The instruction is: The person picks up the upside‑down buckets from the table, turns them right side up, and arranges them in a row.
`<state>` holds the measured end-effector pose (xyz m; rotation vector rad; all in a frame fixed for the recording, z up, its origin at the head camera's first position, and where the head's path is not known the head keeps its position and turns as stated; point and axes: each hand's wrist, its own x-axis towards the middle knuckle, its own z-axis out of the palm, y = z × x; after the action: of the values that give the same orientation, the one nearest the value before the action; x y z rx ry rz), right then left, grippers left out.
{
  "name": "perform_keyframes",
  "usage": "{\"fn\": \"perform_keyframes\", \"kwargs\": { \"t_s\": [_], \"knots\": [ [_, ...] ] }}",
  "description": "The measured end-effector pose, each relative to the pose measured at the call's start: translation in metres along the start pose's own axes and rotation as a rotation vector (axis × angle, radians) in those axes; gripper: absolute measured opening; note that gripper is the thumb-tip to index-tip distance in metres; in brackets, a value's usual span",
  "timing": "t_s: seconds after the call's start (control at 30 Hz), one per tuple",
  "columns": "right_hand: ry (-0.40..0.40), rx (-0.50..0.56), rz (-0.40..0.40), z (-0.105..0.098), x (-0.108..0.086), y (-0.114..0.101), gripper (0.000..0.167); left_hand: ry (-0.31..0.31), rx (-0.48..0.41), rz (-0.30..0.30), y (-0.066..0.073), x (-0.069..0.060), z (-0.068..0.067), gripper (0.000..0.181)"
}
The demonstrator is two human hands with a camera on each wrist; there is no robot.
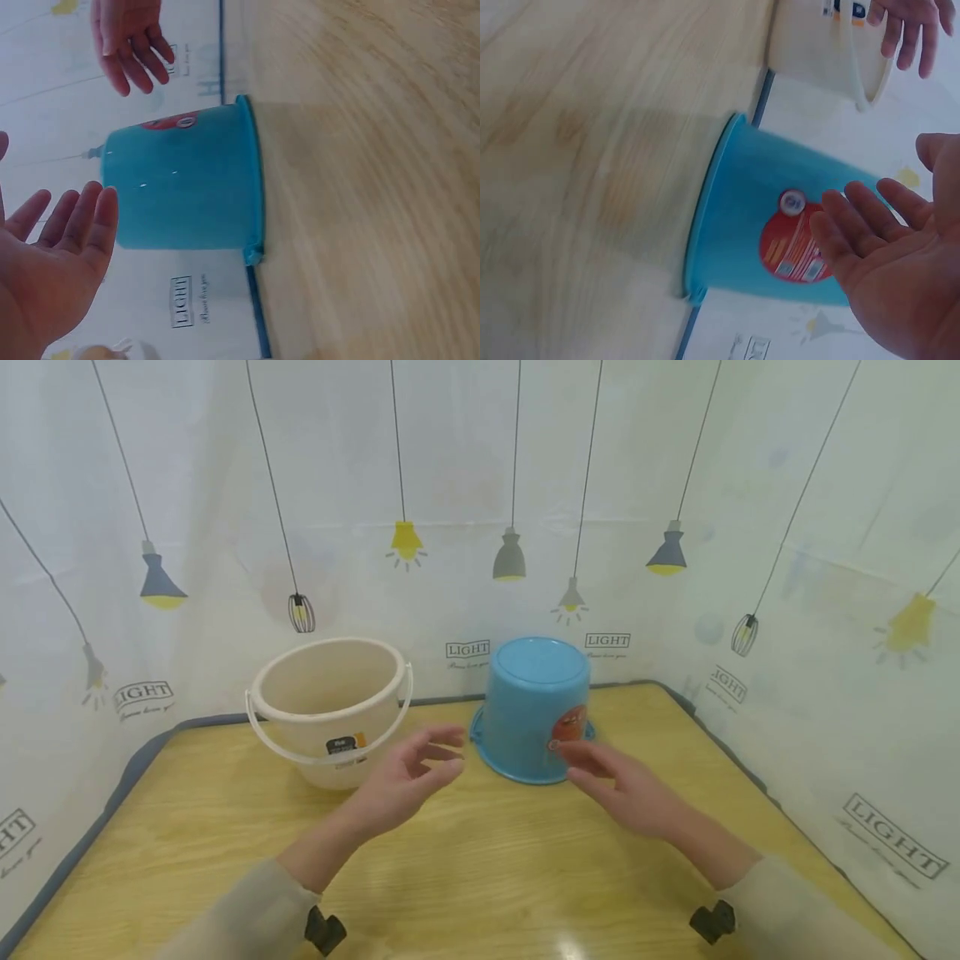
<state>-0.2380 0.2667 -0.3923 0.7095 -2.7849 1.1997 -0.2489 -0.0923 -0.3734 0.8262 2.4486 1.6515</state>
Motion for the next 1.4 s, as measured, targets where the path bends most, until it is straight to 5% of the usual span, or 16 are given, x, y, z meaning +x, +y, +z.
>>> {"fn": "perform_keyframes", "kwargs": {
  "t_s": [0.33,0.6,0.83,1.13,1.4],
  "knots": [
    [-0.007,-0.08,0.1,-0.02,0.007,0.051,0.061,-0.132,0.099,-0.124,-0.045,0.033,0.021,0.079],
    [-0.113,-0.208,0.209,-0.025,0.019,0.083,0.093,-0.116,0.186,-0.187,-0.069,0.055,0.024,0.096],
    [-0.161,-0.254,0.233,-0.026,0.038,0.104,0.102,-0.082,0.213,-0.214,-0.082,0.075,0.023,0.101],
    [-0.179,-0.24,0.28,-0.024,0.06,0.116,0.123,-0.101,0.362,-0.196,-0.096,0.101,0.03,0.106],
    [-0.179,-0.213,0.29,-0.021,0.074,0.124,0.133,-0.09,0.437,-0.298,-0.096,0.11,0.032,0.117]
  ]
}}
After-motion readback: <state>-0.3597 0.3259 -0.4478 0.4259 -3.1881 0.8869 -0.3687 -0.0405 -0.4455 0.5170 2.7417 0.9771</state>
